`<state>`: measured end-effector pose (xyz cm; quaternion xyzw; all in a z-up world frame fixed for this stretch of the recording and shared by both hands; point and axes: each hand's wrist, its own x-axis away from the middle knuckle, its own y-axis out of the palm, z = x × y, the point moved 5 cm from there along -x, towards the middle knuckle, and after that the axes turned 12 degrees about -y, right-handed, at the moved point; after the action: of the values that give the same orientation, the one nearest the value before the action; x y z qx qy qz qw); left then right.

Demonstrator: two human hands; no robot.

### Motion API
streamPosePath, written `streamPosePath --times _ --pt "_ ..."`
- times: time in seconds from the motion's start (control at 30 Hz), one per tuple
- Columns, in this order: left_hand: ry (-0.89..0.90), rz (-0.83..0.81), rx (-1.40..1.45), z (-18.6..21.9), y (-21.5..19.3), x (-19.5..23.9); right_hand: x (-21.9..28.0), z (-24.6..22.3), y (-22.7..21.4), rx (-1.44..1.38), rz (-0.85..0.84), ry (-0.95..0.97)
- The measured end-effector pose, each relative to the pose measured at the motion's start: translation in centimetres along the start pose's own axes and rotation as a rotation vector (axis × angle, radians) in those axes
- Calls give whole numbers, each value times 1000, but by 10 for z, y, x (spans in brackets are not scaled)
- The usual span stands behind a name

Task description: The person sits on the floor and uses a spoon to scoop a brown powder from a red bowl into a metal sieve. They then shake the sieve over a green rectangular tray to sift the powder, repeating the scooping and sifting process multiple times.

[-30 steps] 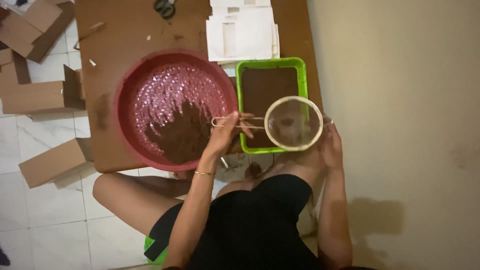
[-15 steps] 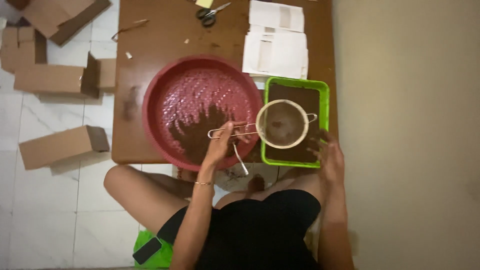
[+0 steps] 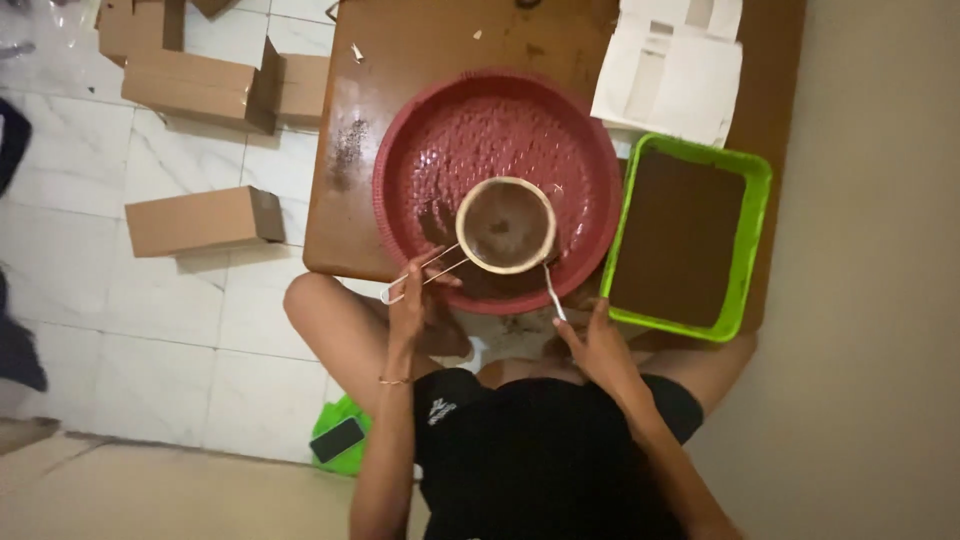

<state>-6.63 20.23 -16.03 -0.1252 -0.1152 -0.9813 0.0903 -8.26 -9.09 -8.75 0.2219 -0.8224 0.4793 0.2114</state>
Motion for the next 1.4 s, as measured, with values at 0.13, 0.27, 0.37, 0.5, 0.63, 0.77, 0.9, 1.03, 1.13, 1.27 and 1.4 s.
streamPosePath --times 0.13,0.27,0.37,0.5,0.63,0.77,0.9,1.03,1.13,1.27,1.4 --pt "-23 65 46 -29 -12 7 -33 48 60 -96 80 31" --pt "-76 83 248 -59 -21 4 -39 46 66 -459 201 -35" --pt "-99 77 232 -68 -25 -6 -32 18 35 -531 269 -117" --pt "-105 124 95 -41 -15 2 -8 -17 -20 -138 310 -169" --pt "-133 68 204 -84 -30 -9 -30 28 -12 22 420 -289" --pt "-126 75 251 -90 -33 -11 -22 21 -1 -85 308 -255" --pt "-116 66 266 -85 -35 -13 -29 18 24 -243 274 -233" --pt "-123 74 259 -73 -30 -9 -27 16 27 -319 345 -224" --pt "-117 68 264 -79 -31 -9 -24 17 12 -403 463 -236" --pt "-85 56 257 -86 -33 -11 -15 1 -28 -304 634 -373" --pt "-84 32 271 -81 -29 -11 -16 -19 -47 -306 737 -525"
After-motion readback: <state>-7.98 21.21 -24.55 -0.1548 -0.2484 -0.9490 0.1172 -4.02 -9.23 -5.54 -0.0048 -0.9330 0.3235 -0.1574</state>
